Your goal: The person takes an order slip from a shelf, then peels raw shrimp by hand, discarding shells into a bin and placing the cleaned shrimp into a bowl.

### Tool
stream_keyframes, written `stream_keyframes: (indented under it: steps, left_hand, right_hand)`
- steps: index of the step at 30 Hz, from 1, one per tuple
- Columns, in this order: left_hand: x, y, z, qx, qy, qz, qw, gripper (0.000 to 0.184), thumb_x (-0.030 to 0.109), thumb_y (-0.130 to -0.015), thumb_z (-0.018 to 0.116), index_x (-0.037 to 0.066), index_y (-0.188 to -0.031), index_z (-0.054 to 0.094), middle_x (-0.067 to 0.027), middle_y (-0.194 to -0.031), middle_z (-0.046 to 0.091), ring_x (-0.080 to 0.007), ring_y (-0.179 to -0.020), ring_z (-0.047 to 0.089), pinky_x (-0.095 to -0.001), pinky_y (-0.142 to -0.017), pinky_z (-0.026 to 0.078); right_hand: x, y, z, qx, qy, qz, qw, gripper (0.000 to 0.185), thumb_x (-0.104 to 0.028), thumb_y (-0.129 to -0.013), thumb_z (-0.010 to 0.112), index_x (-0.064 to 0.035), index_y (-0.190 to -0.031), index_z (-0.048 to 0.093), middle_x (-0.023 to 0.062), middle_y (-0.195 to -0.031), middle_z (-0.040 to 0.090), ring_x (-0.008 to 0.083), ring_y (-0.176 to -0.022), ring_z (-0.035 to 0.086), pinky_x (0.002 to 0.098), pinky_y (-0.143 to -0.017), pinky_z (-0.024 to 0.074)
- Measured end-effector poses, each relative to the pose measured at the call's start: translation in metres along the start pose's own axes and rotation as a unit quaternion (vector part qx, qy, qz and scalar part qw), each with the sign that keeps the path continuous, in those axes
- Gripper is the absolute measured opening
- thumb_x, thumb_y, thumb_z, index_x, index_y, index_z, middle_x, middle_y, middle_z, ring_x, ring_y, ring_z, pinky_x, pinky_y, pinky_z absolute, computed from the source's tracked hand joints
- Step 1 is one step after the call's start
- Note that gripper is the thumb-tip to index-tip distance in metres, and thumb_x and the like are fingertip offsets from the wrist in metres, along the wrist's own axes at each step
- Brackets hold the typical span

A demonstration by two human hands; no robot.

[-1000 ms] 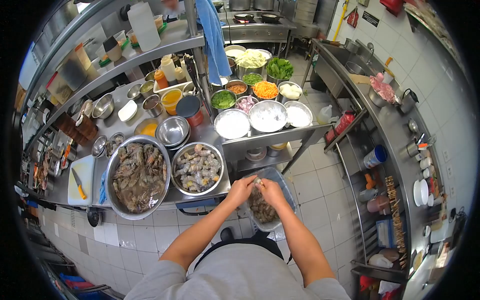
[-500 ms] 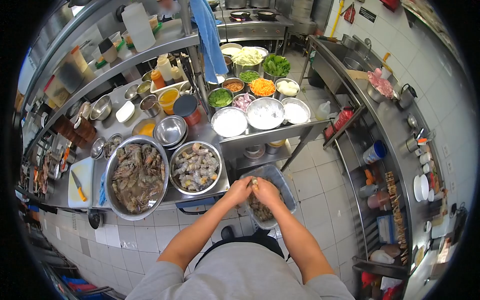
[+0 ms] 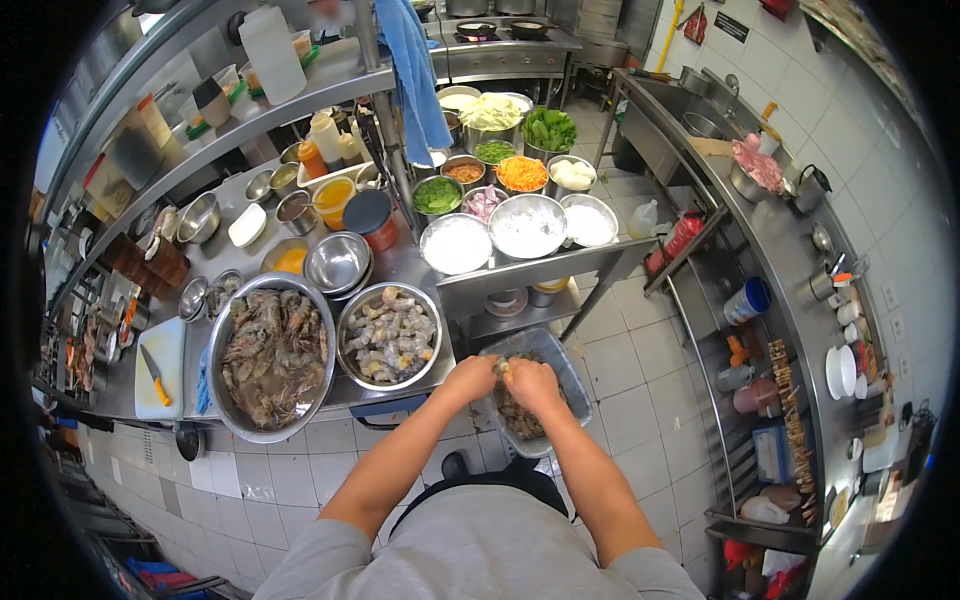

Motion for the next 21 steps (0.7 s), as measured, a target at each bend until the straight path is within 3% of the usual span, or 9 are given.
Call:
stream_keyframes:
  steps: [6,11,13,14,15,17,18,20,21]
  left_hand:
    - [-0.003,0.0,0.022,0.011,-0.058,-0.032,0.998,0.026,0.013,-0.081,0.058,0.001,-0.103,0.066,-0.0232,-0.099,0.07,-0.0391,-0.095,0.068,-0.0488,-0.082,0.054]
    - [-0.028,0.004,0.028,-0.001,-0.085,-0.038,0.996,0.024,0.01,-0.085,0.053,0.003,-0.103,0.066,-0.0228,-0.1,0.07,-0.0383,-0.095,0.068,-0.049,-0.083,0.054]
    - [-0.044,0.007,0.026,-0.07,0.007,-0.048,0.996,0.024,0.011,-0.085,0.054,0.002,-0.104,0.065,-0.0221,-0.099,0.07,-0.0376,-0.09,0.07,-0.0472,-0.081,0.054]
    - [-0.048,0.003,0.029,-0.143,0.134,-0.09,0.976,0.026,0.011,-0.086,0.057,0.003,-0.11,0.061,-0.0145,-0.093,0.072,-0.0287,-0.083,0.071,-0.04,-0.074,0.055]
    - [-0.041,0.006,0.029,-0.146,0.134,-0.089,0.976,0.026,0.011,-0.086,0.057,0.003,-0.11,0.061,-0.0145,-0.093,0.072,-0.0287,-0.083,0.071,-0.04,-0.074,0.055]
    - [-0.022,0.006,0.029,-0.164,0.404,-0.117,0.892,0.03,0.009,-0.088,0.059,0.006,-0.118,0.057,-0.0042,-0.093,0.071,-0.0131,-0.064,0.062,-0.0284,-0.059,0.052]
    - [-0.011,0.005,0.028,-0.174,0.463,-0.113,0.862,0.033,0.007,-0.092,0.059,0.007,-0.124,0.052,-0.005,-0.102,0.069,-0.0137,-0.07,0.065,-0.0281,-0.064,0.054]
    - [0.003,0.005,0.03,-0.152,0.538,-0.112,0.822,0.033,0.006,-0.093,0.059,0.007,-0.125,0.051,-0.0058,-0.104,0.068,-0.014,-0.073,0.065,-0.0281,-0.067,0.054]
    - [0.007,0.004,0.031,-0.126,0.608,-0.11,0.776,0.034,0.005,-0.093,0.058,0.008,-0.126,0.05,-0.0066,-0.107,0.067,-0.0143,-0.077,0.066,-0.0281,-0.07,0.055]
  right_hand:
    - [0.001,0.007,0.008,0.022,0.027,0.009,0.999,0.025,-0.028,-0.088,0.055,-0.0062,-0.084,0.065,0.0169,-0.086,0.07,0.0352,-0.083,0.068,0.0494,-0.072,0.0493]
    - [0.032,0.01,-0.001,0.005,0.022,0.056,0.998,0.027,-0.03,-0.09,0.052,-0.0048,-0.09,0.063,0.0211,-0.09,0.069,0.0401,-0.087,0.066,0.0524,-0.078,0.0495]
    - [0.063,0.009,-0.011,0.003,0.017,0.094,0.995,0.029,-0.03,-0.091,0.051,-0.0042,-0.091,0.063,0.0226,-0.09,0.068,0.0412,-0.088,0.065,0.0528,-0.079,0.0493]
    - [0.082,0.012,-0.009,-0.011,-0.007,0.086,0.996,0.03,-0.03,-0.091,0.05,-0.0036,-0.093,0.063,0.0237,-0.09,0.068,0.0427,-0.087,0.065,0.0531,-0.079,0.0491]
    - [0.087,0.011,-0.013,-0.022,-0.029,0.076,0.996,0.031,-0.031,-0.092,0.049,-0.003,-0.094,0.062,0.0247,-0.09,0.067,0.0442,-0.087,0.064,0.0534,-0.08,0.0489]
    - [0.092,0.01,-0.015,-0.066,0.007,0.087,0.994,0.03,-0.03,-0.092,0.049,-0.0025,-0.095,0.061,0.0264,-0.095,0.066,0.0452,-0.091,0.063,0.0526,-0.081,0.0486]
    - [0.094,0.01,-0.009,-0.077,-0.006,0.082,0.994,0.03,-0.028,-0.091,0.051,-0.001,-0.099,0.062,0.0253,-0.098,0.067,0.0445,-0.094,0.063,0.0515,-0.083,0.0488]
    - [0.101,0.016,0.011,-0.088,-0.021,0.078,0.993,0.032,-0.026,-0.09,0.052,0.0004,-0.104,0.063,0.0242,-0.102,0.067,0.0438,-0.098,0.062,0.0503,-0.086,0.049]
    - [0.102,0.021,0.019,0.001,0.01,0.045,0.999,0.034,-0.023,-0.09,0.053,0.0007,-0.113,0.062,0.0221,-0.107,0.067,0.0424,-0.101,0.062,0.0488,-0.089,0.0485]
Point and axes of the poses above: each hand's wrist, its own y-axis away from the middle knuckle, its own z-axis out of the palm, x = y × z, the point moved 4 cm from there along -y, towards the middle knuckle
